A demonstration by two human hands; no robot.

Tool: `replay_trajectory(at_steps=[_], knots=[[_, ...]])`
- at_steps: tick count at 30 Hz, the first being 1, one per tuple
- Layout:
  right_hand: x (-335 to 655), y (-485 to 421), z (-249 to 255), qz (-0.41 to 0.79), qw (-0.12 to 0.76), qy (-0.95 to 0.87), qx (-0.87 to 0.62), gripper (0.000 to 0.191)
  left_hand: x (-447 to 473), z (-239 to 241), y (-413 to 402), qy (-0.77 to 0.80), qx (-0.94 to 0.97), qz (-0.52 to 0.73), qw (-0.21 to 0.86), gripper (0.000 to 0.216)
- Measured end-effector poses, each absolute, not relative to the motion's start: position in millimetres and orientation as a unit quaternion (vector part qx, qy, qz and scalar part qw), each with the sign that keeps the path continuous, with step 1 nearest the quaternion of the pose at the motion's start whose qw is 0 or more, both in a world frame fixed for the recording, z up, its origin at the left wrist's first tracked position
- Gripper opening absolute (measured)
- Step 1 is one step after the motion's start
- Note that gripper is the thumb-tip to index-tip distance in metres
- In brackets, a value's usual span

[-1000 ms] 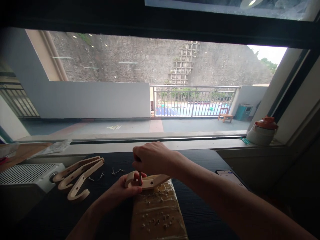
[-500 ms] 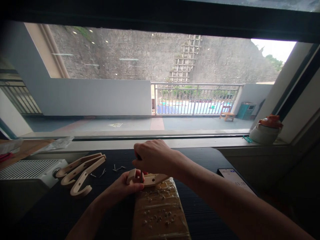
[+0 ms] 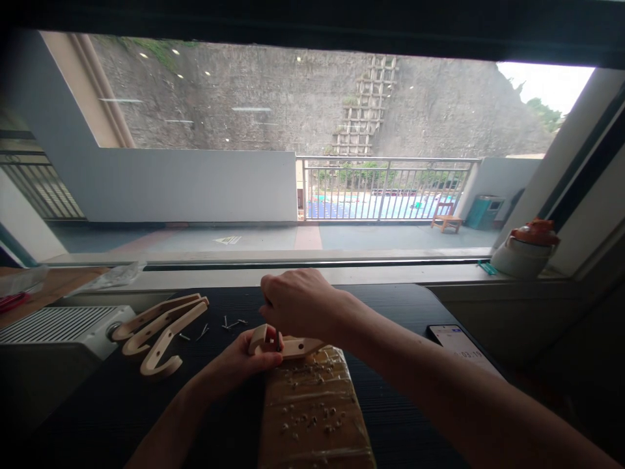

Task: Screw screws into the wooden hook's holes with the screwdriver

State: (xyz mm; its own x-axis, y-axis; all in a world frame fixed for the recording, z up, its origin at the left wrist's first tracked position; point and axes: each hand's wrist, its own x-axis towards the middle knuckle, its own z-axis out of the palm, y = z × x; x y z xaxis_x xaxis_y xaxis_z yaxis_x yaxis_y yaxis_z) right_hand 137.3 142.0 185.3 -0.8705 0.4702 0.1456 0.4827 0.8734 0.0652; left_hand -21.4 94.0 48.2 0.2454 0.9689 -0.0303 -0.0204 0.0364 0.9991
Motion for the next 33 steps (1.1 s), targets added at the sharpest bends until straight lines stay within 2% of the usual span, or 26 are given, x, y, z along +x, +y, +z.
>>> replay_trajectory(at_steps=[6, 13, 22, 33], knots=[[135.9, 142.5, 187.8, -0.042, 0.062, -0.976, -0.206, 0.015, -21.1, 49.5, 94.1, 0.434, 0.546, 0.429, 0.574, 0.019], [129.9, 139.9, 187.8, -0.045, 0.056, -0.967, -0.243, 0.018, -21.5, 48.6, 94.0, 0.431, 0.539, 0.431, 0.581, 0.02], [133.8, 146.7, 187.6, -0.026, 0.063, -0.973, -0.22, 0.017, -22.4, 49.1, 93.7, 0.434, 0.558, 0.437, 0.556, 0.02], [136.8, 146.1, 194.4, 0.007, 0.052, -0.976, -0.21, 0.021, -23.4, 44.9, 95.4, 0.441, 0.535, 0.425, 0.582, 0.031]])
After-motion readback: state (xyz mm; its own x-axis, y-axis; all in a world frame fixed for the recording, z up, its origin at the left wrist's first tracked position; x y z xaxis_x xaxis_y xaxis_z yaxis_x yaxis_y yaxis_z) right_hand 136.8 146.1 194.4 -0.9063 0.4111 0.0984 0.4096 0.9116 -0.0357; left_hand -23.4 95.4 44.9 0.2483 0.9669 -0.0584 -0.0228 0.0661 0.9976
